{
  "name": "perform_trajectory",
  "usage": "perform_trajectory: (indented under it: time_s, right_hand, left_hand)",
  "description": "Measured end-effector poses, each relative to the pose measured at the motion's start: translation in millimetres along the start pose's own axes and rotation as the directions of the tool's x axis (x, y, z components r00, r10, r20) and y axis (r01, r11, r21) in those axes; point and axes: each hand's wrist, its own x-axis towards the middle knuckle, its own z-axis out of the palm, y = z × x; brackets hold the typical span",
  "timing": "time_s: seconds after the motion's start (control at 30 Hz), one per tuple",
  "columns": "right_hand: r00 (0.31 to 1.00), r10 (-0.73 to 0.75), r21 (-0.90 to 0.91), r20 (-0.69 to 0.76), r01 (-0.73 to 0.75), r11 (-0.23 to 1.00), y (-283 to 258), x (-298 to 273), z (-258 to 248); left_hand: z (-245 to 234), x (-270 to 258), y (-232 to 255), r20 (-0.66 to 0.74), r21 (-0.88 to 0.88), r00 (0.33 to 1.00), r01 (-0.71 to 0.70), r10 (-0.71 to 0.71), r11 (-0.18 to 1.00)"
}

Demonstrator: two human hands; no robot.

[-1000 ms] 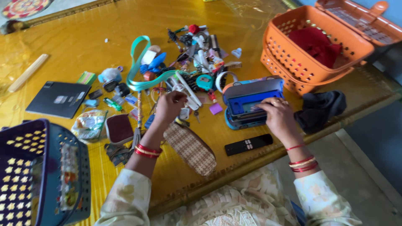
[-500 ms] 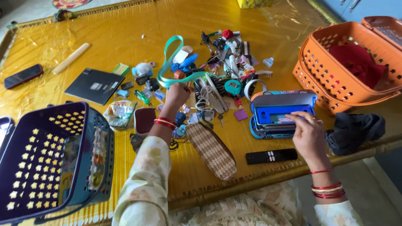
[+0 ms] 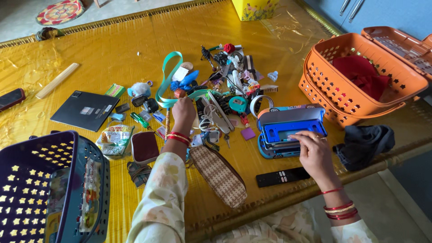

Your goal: The person organizes a variety of small items on a yellow mat, including a notebook, hair accessories, and a pencil case. They sort through the clutter, pick up objects like a red cloth and a hairbrush, and place them into an orange basket or a blue pencil case.

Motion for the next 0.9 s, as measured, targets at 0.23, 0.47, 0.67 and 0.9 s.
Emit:
perform_trajectory:
  time_s: [0.23,0.47,0.67,0.9]
  right_hand:
    - [1.0,0.007,0.017,-0.006,-0.007,1.0,-8.2,5.9,3.0]
    - [0.999,0.014,0.017,0.037,-0.014,1.0,-9.2,10.4,-3.6]
    - [0.999,-0.052,0.033,0.008,0.052,0.998,-22.5,22.7,-6.7]
    - [0.968,-0.239,0.108,-0.077,0.247,0.963,-89.1,46.1,-7.8]
  left_hand:
    - [13.2,-5.5,-3.1,-0.032,-0.083,0.999,0.0,-0.003,0.997]
    - [-36.1,-14.4,-10.1,0.203,0.135,0.979,-0.035,0.007,0.99]
    - [-147.9,-38.8,19.5,0.416,0.136,0.909,-0.082,0.018,0.987]
    - [-176.2,-97.4,109.1,0.416,-0.347,0.831,-0.23,0.369,0.909]
